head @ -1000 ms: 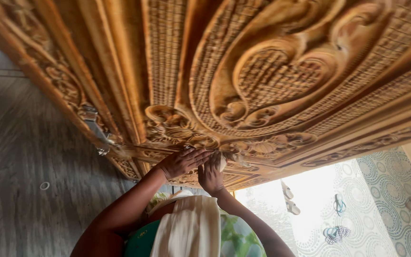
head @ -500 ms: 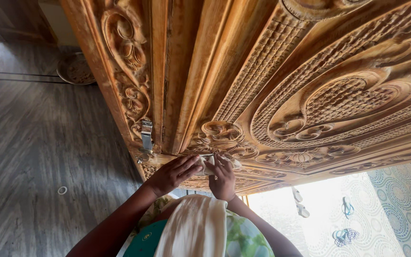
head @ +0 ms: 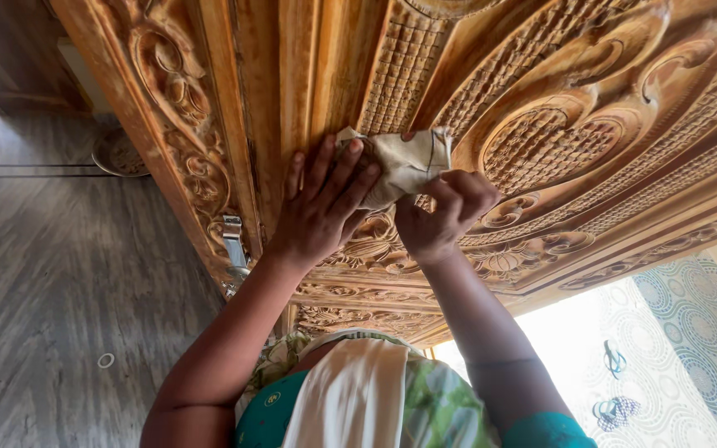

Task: The person wipes a large carved wooden door with a cloth, moving methodically across the surface and into the carved details. The camera remains in a first-person view focused on the hands and door throughout the clip.

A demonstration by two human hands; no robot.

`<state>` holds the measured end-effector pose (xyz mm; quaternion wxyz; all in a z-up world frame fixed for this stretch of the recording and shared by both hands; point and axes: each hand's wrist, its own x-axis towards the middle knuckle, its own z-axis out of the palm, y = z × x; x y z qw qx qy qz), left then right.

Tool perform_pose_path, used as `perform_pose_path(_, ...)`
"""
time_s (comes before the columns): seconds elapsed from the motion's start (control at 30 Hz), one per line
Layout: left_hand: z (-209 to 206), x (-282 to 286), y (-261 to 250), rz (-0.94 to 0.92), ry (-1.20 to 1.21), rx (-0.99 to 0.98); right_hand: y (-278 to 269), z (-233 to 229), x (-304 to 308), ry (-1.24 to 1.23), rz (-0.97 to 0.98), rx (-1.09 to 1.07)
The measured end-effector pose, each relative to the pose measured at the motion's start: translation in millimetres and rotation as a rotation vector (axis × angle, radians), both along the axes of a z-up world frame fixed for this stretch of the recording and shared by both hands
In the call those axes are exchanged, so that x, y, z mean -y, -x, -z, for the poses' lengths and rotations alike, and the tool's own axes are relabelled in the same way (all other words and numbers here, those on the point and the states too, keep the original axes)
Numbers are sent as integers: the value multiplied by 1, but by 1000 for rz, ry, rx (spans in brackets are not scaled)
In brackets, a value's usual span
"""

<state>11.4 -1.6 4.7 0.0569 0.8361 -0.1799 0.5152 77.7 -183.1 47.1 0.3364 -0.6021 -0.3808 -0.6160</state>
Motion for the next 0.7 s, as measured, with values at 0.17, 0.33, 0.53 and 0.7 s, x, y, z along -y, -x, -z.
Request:
perform_pose_path(0.17, 11, 6, -10, -76, 29, -71, 16, 31, 14, 312, 126, -98)
perform_pose_path(0.33, 14, -1, -8, -154, -73, -70, 23, 37, 9, 712, 125, -305)
perform_pose_path(0.53, -54, -20, -14, -280, -207, 247, -2, -34, -12, 695, 406, -59)
perform_pose_path(0.7, -148, -34, -28, -248, -114, 252, -1, -131, -43, 532, 518, -126)
